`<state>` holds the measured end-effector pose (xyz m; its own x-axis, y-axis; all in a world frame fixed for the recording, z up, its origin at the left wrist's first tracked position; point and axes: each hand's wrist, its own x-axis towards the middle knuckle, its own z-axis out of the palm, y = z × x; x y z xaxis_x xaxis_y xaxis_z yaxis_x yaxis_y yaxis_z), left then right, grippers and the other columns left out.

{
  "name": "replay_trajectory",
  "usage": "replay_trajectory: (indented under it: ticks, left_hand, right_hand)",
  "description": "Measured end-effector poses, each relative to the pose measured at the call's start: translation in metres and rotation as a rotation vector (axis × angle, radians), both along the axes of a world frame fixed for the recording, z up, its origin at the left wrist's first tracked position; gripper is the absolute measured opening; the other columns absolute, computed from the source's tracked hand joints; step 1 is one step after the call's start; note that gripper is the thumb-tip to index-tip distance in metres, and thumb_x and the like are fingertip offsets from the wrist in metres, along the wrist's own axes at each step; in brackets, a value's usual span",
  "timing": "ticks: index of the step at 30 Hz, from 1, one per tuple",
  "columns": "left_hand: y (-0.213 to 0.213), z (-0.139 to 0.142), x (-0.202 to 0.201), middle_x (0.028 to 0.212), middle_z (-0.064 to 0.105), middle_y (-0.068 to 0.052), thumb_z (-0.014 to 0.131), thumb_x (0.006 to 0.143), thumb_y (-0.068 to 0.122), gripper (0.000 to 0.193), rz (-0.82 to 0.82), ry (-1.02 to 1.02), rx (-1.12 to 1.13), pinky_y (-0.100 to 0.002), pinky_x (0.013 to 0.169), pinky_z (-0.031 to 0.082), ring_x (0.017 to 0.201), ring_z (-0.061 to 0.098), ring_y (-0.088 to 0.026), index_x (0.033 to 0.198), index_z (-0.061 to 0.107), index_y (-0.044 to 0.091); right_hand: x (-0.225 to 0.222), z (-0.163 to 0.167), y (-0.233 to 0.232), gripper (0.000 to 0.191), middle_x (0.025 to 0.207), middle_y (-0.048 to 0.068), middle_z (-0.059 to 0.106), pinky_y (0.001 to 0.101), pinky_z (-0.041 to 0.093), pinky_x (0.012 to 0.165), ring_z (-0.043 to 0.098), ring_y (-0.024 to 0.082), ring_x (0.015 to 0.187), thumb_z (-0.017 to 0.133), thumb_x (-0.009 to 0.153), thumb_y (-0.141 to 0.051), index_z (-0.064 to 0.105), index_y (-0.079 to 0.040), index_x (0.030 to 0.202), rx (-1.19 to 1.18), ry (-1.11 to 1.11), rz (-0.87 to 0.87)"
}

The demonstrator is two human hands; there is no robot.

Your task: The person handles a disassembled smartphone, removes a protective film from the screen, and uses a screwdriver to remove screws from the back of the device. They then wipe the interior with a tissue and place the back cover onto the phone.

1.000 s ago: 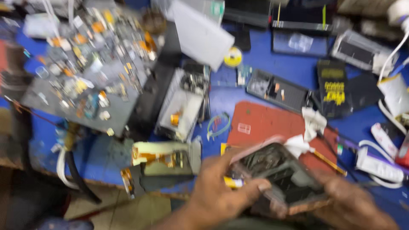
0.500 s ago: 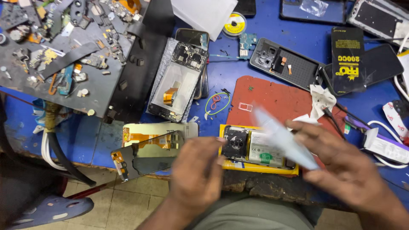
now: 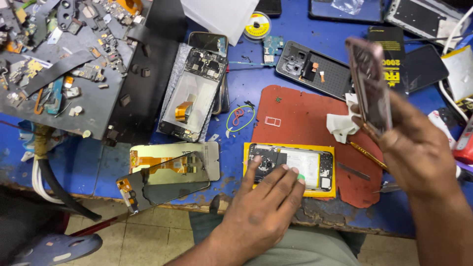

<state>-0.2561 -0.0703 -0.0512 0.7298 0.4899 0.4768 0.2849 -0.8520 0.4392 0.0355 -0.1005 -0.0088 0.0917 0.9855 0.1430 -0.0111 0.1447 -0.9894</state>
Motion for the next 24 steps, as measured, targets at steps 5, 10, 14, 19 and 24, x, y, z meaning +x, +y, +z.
replay_trajectory:
  ticks: [5, 10, 14, 19, 24]
  left_hand:
    - [-0.003, -0.004, -0.003, 0.14, 0.062, -0.018, 0.06, 0.096, 0.016, 0.035, -0.015, 0.01, 0.024, -0.064, 0.118, 0.038, 0.133, 0.06, -0.032, 0.127, 0.065, 0.0]
    - [-0.007, -0.008, -0.006, 0.139, 0.062, -0.016, 0.061, 0.099, 0.017, 0.032, -0.022, -0.015, 0.018, -0.061, 0.12, 0.039, 0.133, 0.061, -0.032, 0.128, 0.067, 0.002]
    - [-0.011, -0.013, -0.014, 0.138, 0.066, -0.015, 0.063, 0.102, 0.016, 0.026, -0.018, -0.099, 0.081, -0.058, 0.121, 0.039, 0.127, 0.067, -0.029, 0.124, 0.068, 0.002]
    - [-0.005, -0.02, -0.037, 0.119, 0.071, -0.017, 0.066, 0.092, 0.008, 0.028, -0.008, -0.428, 0.081, -0.052, 0.105, 0.052, 0.103, 0.075, -0.027, 0.117, 0.069, -0.003]
    - [0.008, -0.015, -0.051, 0.108, 0.069, -0.016, 0.066, 0.085, -0.009, 0.029, 0.186, -0.531, -0.109, -0.043, 0.089, 0.06, 0.093, 0.072, -0.028, 0.114, 0.066, -0.006]
  right_hand:
    - [-0.03, 0.008, -0.014, 0.058, 0.157, 0.021, 0.052, 0.04, 0.046, 0.106, 0.054, 0.032, 0.142, 0.07, 0.084, -0.01, 0.06, -0.005, 0.14, -0.041, -0.579, 0.096]
    - [-0.047, 0.005, -0.012, 0.049, 0.155, 0.023, 0.054, 0.0419, 0.044, 0.111, 0.055, 0.035, 0.142, 0.073, 0.085, -0.013, 0.068, -0.007, 0.134, -0.063, -0.642, 0.268]
    - [-0.045, 0.006, -0.005, 0.051, 0.155, 0.02, 0.055, 0.041, 0.043, 0.112, 0.057, 0.034, 0.14, 0.072, 0.085, -0.014, 0.067, -0.01, 0.135, -0.1, -0.623, 0.289]
    - [-0.052, 0.0, -0.005, 0.056, 0.15, 0.015, 0.053, 0.0441, 0.044, 0.106, 0.054, 0.038, 0.133, 0.073, 0.076, -0.016, 0.068, -0.023, 0.132, 0.028, -1.08, 0.307]
    - [-0.061, -0.004, -0.011, 0.057, 0.152, 0.015, 0.051, 0.0452, 0.049, 0.098, 0.054, 0.038, 0.127, 0.075, 0.076, -0.024, 0.068, -0.032, 0.132, 0.076, -1.267, 0.315]
